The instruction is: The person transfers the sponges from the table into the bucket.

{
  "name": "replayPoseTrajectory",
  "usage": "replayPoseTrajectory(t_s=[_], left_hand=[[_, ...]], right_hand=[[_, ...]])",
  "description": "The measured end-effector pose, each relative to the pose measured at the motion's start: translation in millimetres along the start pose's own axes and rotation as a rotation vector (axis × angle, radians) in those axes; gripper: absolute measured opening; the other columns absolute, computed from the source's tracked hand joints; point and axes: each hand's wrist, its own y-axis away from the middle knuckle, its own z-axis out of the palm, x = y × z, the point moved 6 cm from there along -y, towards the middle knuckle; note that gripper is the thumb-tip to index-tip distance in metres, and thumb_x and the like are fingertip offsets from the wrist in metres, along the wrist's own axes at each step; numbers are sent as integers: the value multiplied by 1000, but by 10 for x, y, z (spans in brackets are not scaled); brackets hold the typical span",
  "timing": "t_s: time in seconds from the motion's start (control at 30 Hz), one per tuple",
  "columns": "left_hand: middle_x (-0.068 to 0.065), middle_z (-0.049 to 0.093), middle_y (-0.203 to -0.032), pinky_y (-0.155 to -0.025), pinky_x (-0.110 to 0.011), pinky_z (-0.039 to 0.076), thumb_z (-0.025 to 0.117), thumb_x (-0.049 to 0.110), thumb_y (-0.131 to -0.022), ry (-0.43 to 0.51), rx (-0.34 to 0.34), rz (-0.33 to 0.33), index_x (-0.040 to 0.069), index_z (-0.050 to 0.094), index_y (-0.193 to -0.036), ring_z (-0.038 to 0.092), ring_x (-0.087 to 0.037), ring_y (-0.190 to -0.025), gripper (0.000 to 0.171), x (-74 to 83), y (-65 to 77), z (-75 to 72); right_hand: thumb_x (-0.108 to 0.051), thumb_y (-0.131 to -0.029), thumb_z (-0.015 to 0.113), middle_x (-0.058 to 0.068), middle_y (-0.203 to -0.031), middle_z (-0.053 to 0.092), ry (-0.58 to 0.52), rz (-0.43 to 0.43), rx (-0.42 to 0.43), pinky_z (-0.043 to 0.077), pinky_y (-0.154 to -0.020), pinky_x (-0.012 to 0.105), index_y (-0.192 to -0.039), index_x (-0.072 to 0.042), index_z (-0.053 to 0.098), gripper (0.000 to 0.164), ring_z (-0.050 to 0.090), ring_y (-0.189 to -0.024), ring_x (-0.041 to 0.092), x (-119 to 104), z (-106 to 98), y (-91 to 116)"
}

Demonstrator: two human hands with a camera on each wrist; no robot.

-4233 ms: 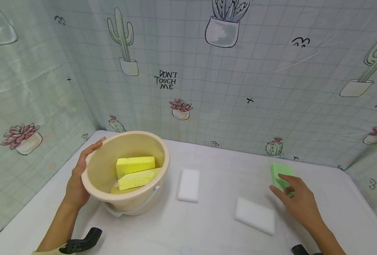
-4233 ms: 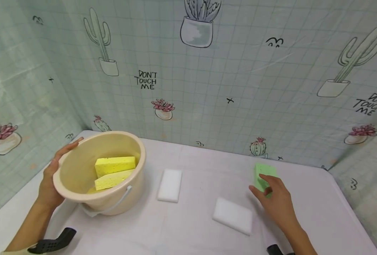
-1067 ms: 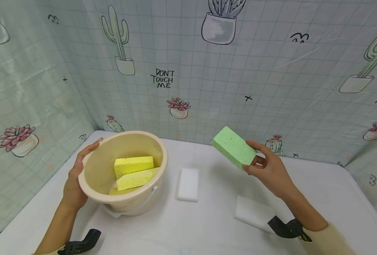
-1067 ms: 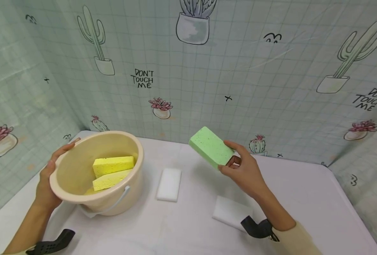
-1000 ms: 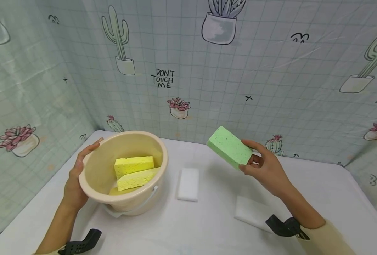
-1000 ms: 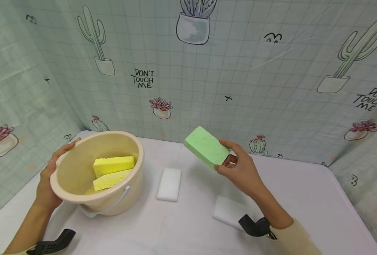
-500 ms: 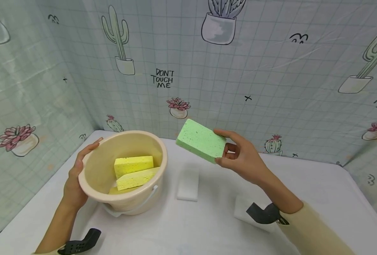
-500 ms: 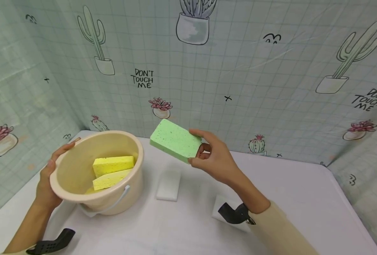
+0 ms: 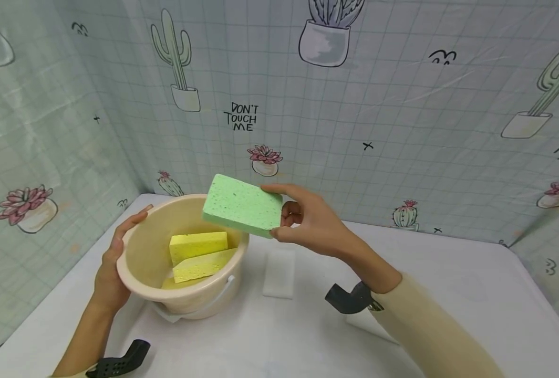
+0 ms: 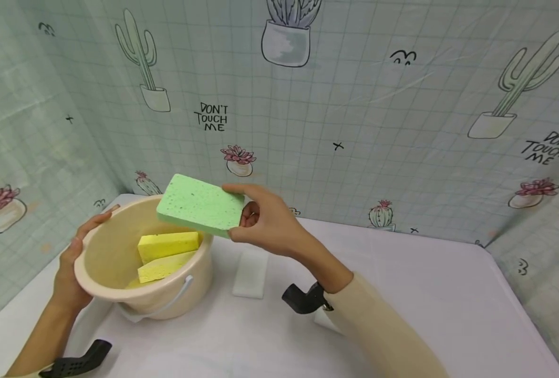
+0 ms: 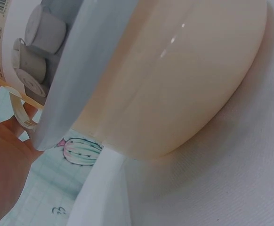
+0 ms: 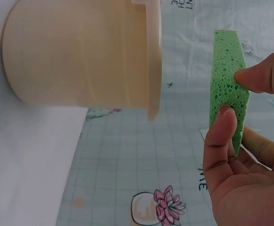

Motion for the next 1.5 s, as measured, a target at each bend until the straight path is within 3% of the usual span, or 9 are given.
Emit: replayPoseTrajectory(t_s=[0.1,0.3,0.53,0.77,1.0,1.17,1.5], left_hand=[[-9,19,-156,-107,-20,28,21,30,-103,-2,-1,3,4,29,-147,18,-20,-142,52,2,1,-2],[-10,19,-156,-108,-20,25,19,27,-103,-22,-13,22,3,28,-147,16,-20,-142,51,6,-6,3],[-10,18,-156,-109,-20,24,21,28,-103,-21,-9,22,4,30,-146,15,-19,-142,50,-7,21,22],[-10,16,-157,-108,-20,25,22,30,-102,-24,-14,16,4,29,-147,14,-20,-143,52,-4,5,28],[-9,18,-157,-109,-21,24,21,29,-102,-20,-11,19,4,29,-146,14,-19,-143,51,-10,5,9],[-10,19,-156,-110,-21,22,19,27,-102,-22,-10,22,3,29,-146,13,-19,-143,51,-14,8,-1],[-9,18,-157,-109,-20,23,20,29,-102,-49,-5,3,4,29,-146,13,-19,-143,52,-6,17,-13]], right_hand=[[-6,-73,70,6,-87,59,23,-10,-52,48,-60,31,-135,-24,52,67,58,-69,19,-69,105,-101],[-7,-74,70,5,-81,62,58,-28,-151,51,-63,29,-137,-21,51,67,58,-69,16,-121,309,-290],[-6,-74,72,0,-110,54,160,-41,-250,53,-67,25,-137,-15,52,66,59,-73,13,-138,550,-496],[-8,-75,72,-1,-105,56,278,-4,-320,51,-65,21,-137,-14,52,65,60,-74,13,-130,683,-606],[-10,-76,73,-2,-97,58,382,-4,-363,49,-64,19,-137,-14,52,64,59,-74,10,-130,795,-698],[-9,-76,74,0,-107,56,382,-16,-375,49,-65,18,-137,-12,52,65,58,-75,11,-117,850,-725],[-10,-77,73,-2,-97,58,422,-18,-389,47,-66,16,-138,-10,51,65,56,-75,8,-108,936,-793]])
